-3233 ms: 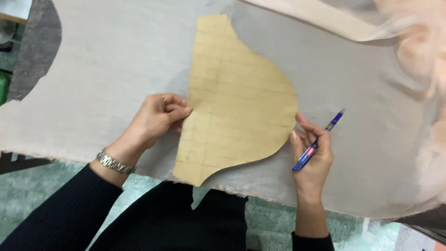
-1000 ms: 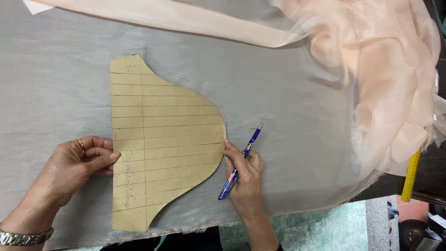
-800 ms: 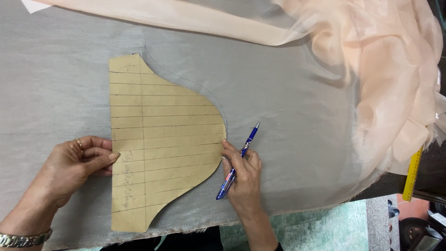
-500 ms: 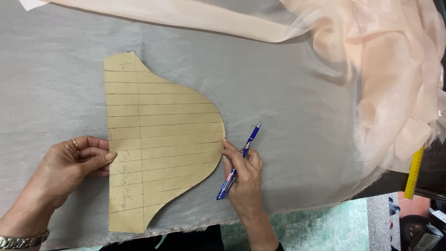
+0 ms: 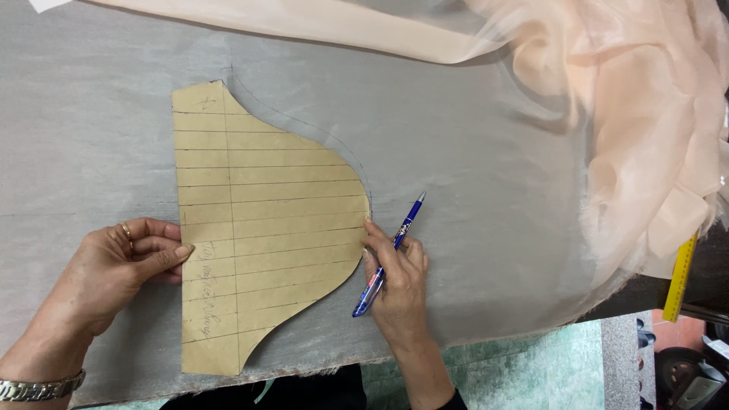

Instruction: The person traces a paper pattern onto a large sheet of fabric using a blue pen. They then use a yellow ruler to draw straight lines on the fabric and reposition the pattern to trace another section.

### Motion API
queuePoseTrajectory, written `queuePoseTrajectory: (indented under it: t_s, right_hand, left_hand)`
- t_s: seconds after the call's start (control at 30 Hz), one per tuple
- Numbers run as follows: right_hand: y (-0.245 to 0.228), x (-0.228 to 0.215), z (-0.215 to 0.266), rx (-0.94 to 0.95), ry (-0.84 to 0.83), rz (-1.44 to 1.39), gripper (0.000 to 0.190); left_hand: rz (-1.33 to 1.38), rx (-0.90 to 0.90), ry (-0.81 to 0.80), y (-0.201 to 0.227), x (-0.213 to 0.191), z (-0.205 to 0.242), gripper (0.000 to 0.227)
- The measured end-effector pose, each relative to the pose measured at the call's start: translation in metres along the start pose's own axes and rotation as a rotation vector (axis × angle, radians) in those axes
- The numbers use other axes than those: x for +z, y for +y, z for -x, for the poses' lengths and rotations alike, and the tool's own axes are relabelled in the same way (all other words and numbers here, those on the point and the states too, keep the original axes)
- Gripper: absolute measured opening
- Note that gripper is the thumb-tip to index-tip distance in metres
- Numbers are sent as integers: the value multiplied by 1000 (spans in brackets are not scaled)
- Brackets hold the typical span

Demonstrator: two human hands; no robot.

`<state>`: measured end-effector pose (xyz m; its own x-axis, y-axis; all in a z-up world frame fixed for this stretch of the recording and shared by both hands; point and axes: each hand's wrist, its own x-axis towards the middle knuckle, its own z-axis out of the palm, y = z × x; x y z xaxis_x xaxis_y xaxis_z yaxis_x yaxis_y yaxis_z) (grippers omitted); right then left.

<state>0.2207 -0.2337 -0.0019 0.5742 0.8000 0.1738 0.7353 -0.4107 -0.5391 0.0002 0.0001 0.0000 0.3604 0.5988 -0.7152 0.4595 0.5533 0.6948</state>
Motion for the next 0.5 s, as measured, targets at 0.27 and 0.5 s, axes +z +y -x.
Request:
queuePoseTrajectory:
  t_s: [0.27,0.5]
  right_hand:
    - [-2,2,-3,-10,11,18,17]
    - [-4,0,-5,-3,-8,7,17]
  left_hand:
    - [-3,-23,16,5,3,3,17]
    - [-14,-21,2,4,3,1,15]
